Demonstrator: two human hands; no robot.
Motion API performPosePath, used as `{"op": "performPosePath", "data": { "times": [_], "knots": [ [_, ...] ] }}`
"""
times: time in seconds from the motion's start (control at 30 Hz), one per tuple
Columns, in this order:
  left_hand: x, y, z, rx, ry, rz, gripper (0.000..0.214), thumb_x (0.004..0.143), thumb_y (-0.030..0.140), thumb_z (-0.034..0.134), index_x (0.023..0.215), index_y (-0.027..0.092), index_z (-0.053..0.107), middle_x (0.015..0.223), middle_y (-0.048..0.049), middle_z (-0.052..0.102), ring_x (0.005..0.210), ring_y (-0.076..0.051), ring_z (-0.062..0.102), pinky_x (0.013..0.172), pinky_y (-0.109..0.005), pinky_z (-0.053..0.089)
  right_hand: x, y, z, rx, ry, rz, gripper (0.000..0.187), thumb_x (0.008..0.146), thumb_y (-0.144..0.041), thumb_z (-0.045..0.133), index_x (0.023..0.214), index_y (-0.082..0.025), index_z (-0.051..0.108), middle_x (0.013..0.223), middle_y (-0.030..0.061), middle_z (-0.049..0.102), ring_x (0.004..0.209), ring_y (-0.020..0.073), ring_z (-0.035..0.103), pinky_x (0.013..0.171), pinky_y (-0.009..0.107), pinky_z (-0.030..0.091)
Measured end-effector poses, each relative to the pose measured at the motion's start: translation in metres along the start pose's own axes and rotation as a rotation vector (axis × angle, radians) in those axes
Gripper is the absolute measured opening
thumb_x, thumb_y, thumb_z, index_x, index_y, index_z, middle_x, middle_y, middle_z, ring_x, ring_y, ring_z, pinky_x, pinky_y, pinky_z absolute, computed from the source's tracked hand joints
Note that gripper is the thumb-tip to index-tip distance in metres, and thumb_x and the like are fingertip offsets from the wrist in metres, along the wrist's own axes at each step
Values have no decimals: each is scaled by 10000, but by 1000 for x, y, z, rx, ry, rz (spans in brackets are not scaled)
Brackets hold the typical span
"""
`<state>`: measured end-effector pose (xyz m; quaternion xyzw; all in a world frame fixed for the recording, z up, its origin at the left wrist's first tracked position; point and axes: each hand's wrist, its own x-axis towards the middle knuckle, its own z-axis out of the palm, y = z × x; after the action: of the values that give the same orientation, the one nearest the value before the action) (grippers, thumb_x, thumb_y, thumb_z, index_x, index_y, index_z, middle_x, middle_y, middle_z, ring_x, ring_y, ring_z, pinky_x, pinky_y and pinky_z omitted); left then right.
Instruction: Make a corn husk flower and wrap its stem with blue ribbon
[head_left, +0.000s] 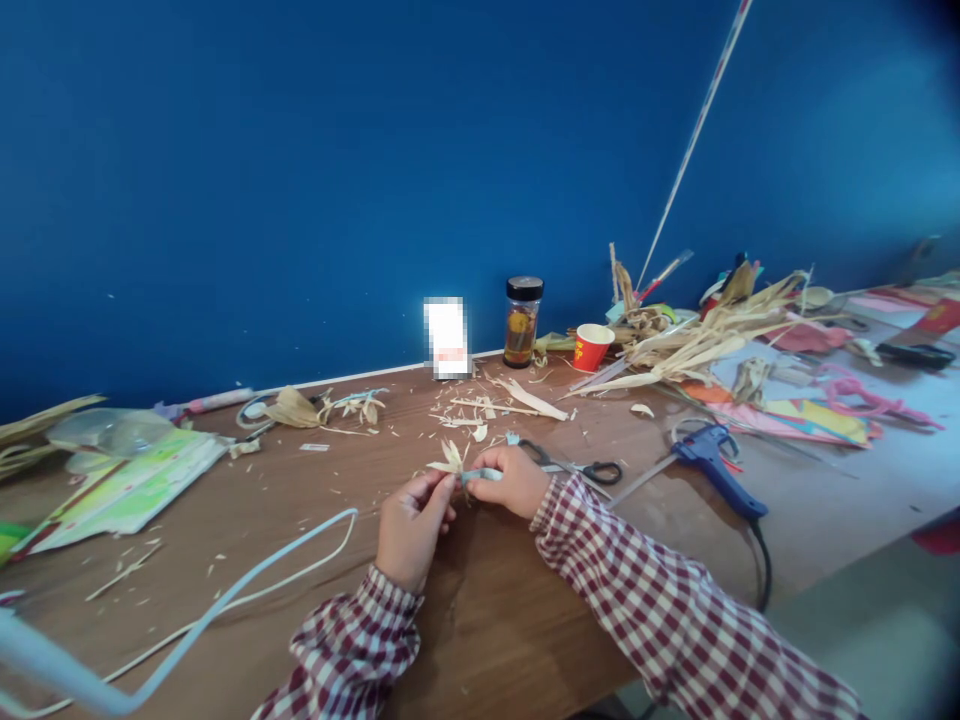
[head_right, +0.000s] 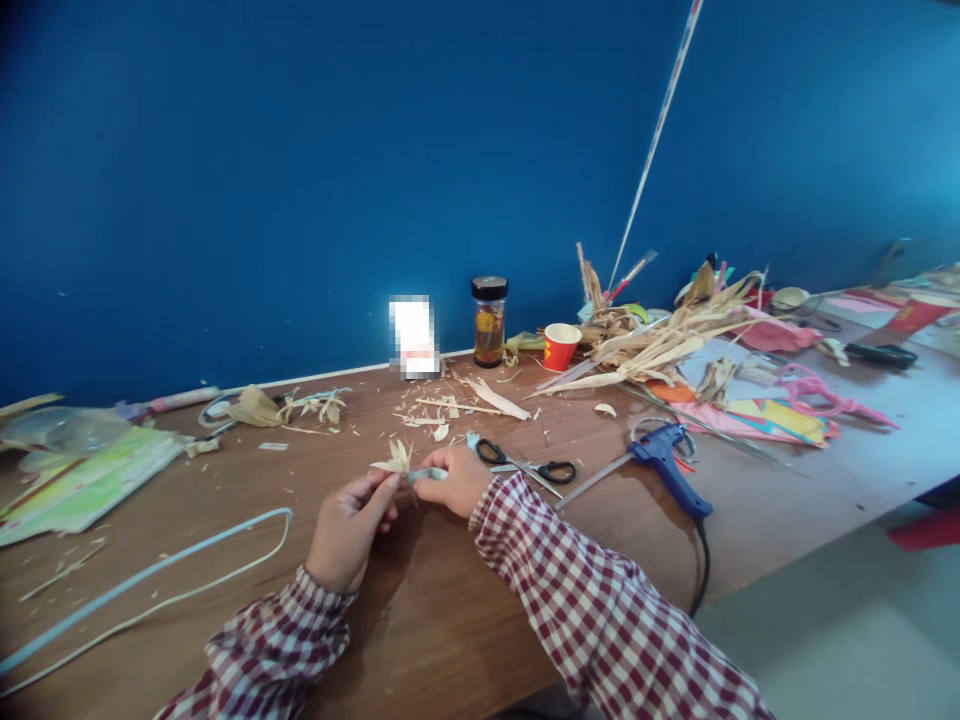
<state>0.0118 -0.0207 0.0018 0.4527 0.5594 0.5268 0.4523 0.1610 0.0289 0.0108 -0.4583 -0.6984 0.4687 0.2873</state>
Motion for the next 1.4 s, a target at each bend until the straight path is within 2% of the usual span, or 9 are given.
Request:
{"op": "performPosePath", "data": {
  "times": [0.07, 0.2, 0.4, 0.57, 0.8, 1.1, 1.27, 1.4],
  "knots": [
    [-1, 1, 2, -60, 20, -31, 342, 687, 396, 611, 925, 151, 629, 707, -10, 640, 466, -66, 485, 393, -166, 389, 1, 0, -2, 17, -7, -3, 165, 658, -298, 612, 698, -139, 624, 544, -26, 520, 488, 72, 412, 456, 181, 329],
    [-1, 0, 3, -97, -27, -107, 354, 641, 374, 663, 896, 128, 650, 579, 16, 594, 478, -69, 495, 409, -157, 420, 2, 1, -3, 32, -9, -17, 182, 662, -303, 616, 729, -136, 637, 572, -18, 547, 508, 76, 435, 483, 183, 351],
    [0, -3, 0, -108, -34, -175, 344, 603, 344, 699, 863, 119, 677, 559, 10, 611, 507, -76, 531, 455, -164, 458, 0, 0, -2, 15, -21, -36, 202, 678, -320, 613, 745, -133, 648, 563, -24, 538, 497, 70, 419, 480, 183, 340],
    [2, -2, -2, -49, -33, -138, 346, 595, 364, 692, 840, 120, 689, 570, -14, 644, 530, -113, 572, 470, -196, 475, 0, -2, -3, 7, -34, -25, 193, 687, -315, 611, 741, -135, 653, 545, -30, 520, 485, 66, 398, 466, 181, 321],
    [2, -3, -3, 111, -4, -4, 292, 635, 351, 654, 822, 130, 693, 592, -31, 671, 512, -145, 591, 485, -236, 479, 1, 4, 2, 6, -49, -16, 226, 719, -340, 576, 759, -132, 654, 526, -33, 488, 478, 60, 362, 424, 171, 265],
    [-4, 3, 6, 283, 106, 70, 259, 657, 342, 612, 795, 138, 693, 584, -45, 675, 582, -197, 630, 523, -262, 479, -5, -6, 3, -6, -7, 19, 185, 691, -304, 581, 710, -127, 632, 451, -63, 392, 418, 50, 291, 382, 183, 192],
    [-1, 0, 3, 281, 112, 98, 272, 665, 359, 608, 811, 146, 694, 601, -46, 678, 622, -204, 638, 543, -266, 483, -8, -12, 6, -85, 52, -10, 178, 698, -290, 576, 717, -132, 656, 464, -43, 447, 428, 59, 327, 393, 187, 212],
    [1, -3, 0, 217, 119, 74, 264, 648, 346, 626, 803, 142, 692, 619, -45, 681, 593, -188, 626, 528, -256, 476, -11, -12, 12, -222, 120, -132, 200, 750, -296, 538, 793, -169, 686, 556, 0, 585, 499, 95, 455, 452, 201, 287]
  ]
}}
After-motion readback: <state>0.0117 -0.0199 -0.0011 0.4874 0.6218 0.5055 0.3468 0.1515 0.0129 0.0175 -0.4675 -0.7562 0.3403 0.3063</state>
